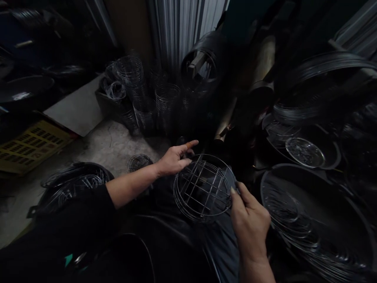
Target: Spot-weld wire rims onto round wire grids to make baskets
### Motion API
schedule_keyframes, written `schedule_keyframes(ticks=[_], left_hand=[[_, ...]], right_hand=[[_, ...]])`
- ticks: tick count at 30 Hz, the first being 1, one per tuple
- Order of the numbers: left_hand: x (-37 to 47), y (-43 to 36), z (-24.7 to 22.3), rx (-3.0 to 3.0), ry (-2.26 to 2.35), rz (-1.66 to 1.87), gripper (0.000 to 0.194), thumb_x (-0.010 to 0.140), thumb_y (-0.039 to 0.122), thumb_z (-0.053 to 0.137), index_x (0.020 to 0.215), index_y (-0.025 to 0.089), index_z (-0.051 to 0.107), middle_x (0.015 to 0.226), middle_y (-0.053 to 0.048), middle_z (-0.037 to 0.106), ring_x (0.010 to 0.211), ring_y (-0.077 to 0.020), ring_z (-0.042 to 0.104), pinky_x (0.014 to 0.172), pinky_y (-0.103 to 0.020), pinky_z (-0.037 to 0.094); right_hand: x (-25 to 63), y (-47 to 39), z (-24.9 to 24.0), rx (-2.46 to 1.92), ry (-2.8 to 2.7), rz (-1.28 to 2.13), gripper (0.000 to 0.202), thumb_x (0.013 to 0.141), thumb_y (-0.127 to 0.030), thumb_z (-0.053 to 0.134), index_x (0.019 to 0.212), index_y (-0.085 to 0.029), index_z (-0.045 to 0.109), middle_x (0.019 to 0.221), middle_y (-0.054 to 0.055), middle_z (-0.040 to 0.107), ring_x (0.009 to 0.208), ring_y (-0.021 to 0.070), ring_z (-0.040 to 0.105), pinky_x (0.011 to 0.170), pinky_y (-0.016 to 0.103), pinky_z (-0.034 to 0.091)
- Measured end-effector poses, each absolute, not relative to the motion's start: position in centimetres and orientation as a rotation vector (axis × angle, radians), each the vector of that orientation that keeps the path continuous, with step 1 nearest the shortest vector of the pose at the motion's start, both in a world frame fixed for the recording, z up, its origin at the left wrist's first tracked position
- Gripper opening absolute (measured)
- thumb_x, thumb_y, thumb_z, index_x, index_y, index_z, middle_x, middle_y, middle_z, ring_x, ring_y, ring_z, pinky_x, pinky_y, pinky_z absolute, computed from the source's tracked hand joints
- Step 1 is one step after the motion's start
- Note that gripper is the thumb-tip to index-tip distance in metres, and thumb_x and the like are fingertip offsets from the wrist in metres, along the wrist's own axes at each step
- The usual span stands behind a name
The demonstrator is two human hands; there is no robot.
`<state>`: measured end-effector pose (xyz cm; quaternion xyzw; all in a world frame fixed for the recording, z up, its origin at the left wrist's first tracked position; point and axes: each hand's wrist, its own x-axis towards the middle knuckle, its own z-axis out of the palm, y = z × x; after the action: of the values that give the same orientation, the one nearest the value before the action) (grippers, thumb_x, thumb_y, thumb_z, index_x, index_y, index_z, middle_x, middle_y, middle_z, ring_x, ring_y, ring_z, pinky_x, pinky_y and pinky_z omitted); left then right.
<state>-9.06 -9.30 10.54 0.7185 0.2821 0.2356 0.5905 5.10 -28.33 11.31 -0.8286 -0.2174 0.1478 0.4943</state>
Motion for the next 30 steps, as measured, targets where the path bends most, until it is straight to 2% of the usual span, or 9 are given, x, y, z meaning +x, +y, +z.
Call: schedule_keyframes(ticks=[3, 6, 9, 13, 16, 19, 22, 25, 30], left_hand=[[-8.7, -9.1, 9.8, 1.743, 0.628, 0.543, 0.065, 0.070, 0.004, 0.055, 0.133, 0.019, 0.049, 0.101, -0.001, 0.066, 0.063, -0.0035, 0.051, 0.068, -0.019, 0.045], [-8.7, -9.1, 9.1, 1.671, 0.586, 0.519, 0.066, 0.069, 0.003, 0.056, 0.133, 0.018, 0.049, 0.100, -0.002, 0.069, 0.087, -0.0097, 0.062, 0.087, -0.024, 0.046], [-9.0, -9.0, 8.6, 1.595, 0.573, 0.516, 0.070, 0.068, 0.002, 0.057, 0.135, 0.019, 0.047, 0.100, -0.002, 0.070, 0.102, -0.0137, 0.062, 0.099, -0.029, 0.041], [-9.5, -9.1, 8.5, 1.489, 0.620, 0.485, 0.069, 0.067, 0.001, 0.059, 0.133, 0.015, 0.049, 0.098, -0.004, 0.071, 0.100, -0.0153, 0.063, 0.099, -0.031, 0.042], [-9.7, -9.3, 8.4, 1.396, 0.631, 0.484, 0.067, 0.066, 0.002, 0.062, 0.131, 0.014, 0.051, 0.098, -0.005, 0.072, 0.097, -0.0151, 0.064, 0.096, -0.030, 0.044], [-9.9, -9.5, 7.7, 1.340, 0.618, 0.491, 0.063, 0.068, 0.005, 0.064, 0.129, 0.015, 0.053, 0.099, -0.005, 0.071, 0.096, -0.0153, 0.064, 0.093, -0.030, 0.045], [-10.1, -9.5, 6.4, 1.303, 0.586, 0.504, 0.062, 0.068, 0.011, 0.068, 0.129, 0.016, 0.054, 0.101, -0.006, 0.070, 0.095, -0.0148, 0.063, 0.092, -0.028, 0.045], [-10.6, -9.4, 5.5, 1.324, 0.603, 0.552, 0.064, 0.067, 0.016, 0.072, 0.129, 0.018, 0.054, 0.107, -0.006, 0.068, 0.094, -0.0132, 0.062, 0.090, -0.025, 0.045], [-11.0, -8.1, 7.6, 1.473, 0.683, 0.397, 0.078, 0.053, 0.018, 0.083, 0.126, 0.019, 0.057, 0.118, -0.006, 0.065, 0.105, -0.0201, 0.059, 0.094, -0.029, 0.044]], right_hand=[[6.2, -28.6, 10.1, -2.089, -0.477, 0.451, 0.049, 0.066, -0.040, 0.067, 0.107, -0.013, 0.070, 0.107, 0.010, 0.069, 0.109, 0.0290, 0.059, 0.100, 0.040, 0.043], [7.2, -28.9, 8.9, -2.075, -0.499, 0.558, 0.052, 0.064, -0.042, 0.068, 0.106, -0.012, 0.069, 0.108, 0.011, 0.068, 0.110, 0.0294, 0.059, 0.101, 0.040, 0.042], [7.7, -29.2, 8.3, -2.075, -0.578, 0.560, 0.051, 0.067, -0.045, 0.066, 0.106, -0.012, 0.070, 0.107, 0.010, 0.068, 0.109, 0.0296, 0.060, 0.098, 0.039, 0.044], [7.4, -29.4, 8.7, -2.287, -0.892, 0.424, 0.050, 0.078, -0.053, 0.054, 0.110, -0.018, 0.070, 0.106, 0.011, 0.069, 0.101, 0.0304, 0.063, 0.087, 0.042, 0.049], [6.8, -29.8, 9.2, -2.548, -1.095, 0.234, 0.057, 0.079, -0.063, 0.052, 0.118, -0.024, 0.066, 0.086, 0.011, 0.071, 0.067, 0.0288, 0.067, 0.062, 0.041, 0.052], [6.2, -30.3, 8.7, -2.557, -1.216, 0.147, 0.064, 0.077, -0.063, 0.055, 0.126, -0.023, 0.060, 0.067, 0.007, 0.068, 0.045, 0.0211, 0.058, 0.049, 0.033, 0.046], [6.1, -30.6, 7.2, -2.530, -1.188, 0.220, 0.065, 0.081, -0.064, 0.048, 0.133, -0.024, 0.053, 0.064, 0.005, 0.066, 0.047, 0.0188, 0.058, 0.049, 0.028, 0.043], [5.7, -30.8, 5.7, -2.459, -1.085, 0.241, 0.068, 0.085, -0.062, 0.037, 0.138, -0.021, 0.047, 0.076, 0.007, 0.069, 0.058, 0.0200, 0.062, 0.057, 0.030, 0.046], [3.1, -31.4, 6.1, -2.354, -1.172, -0.011, 0.063, 0.084, -0.053, 0.043, 0.131, -0.013, 0.055, 0.075, 0.008, 0.069, 0.061, 0.0178, 0.059, 0.064, 0.028, 0.044]])
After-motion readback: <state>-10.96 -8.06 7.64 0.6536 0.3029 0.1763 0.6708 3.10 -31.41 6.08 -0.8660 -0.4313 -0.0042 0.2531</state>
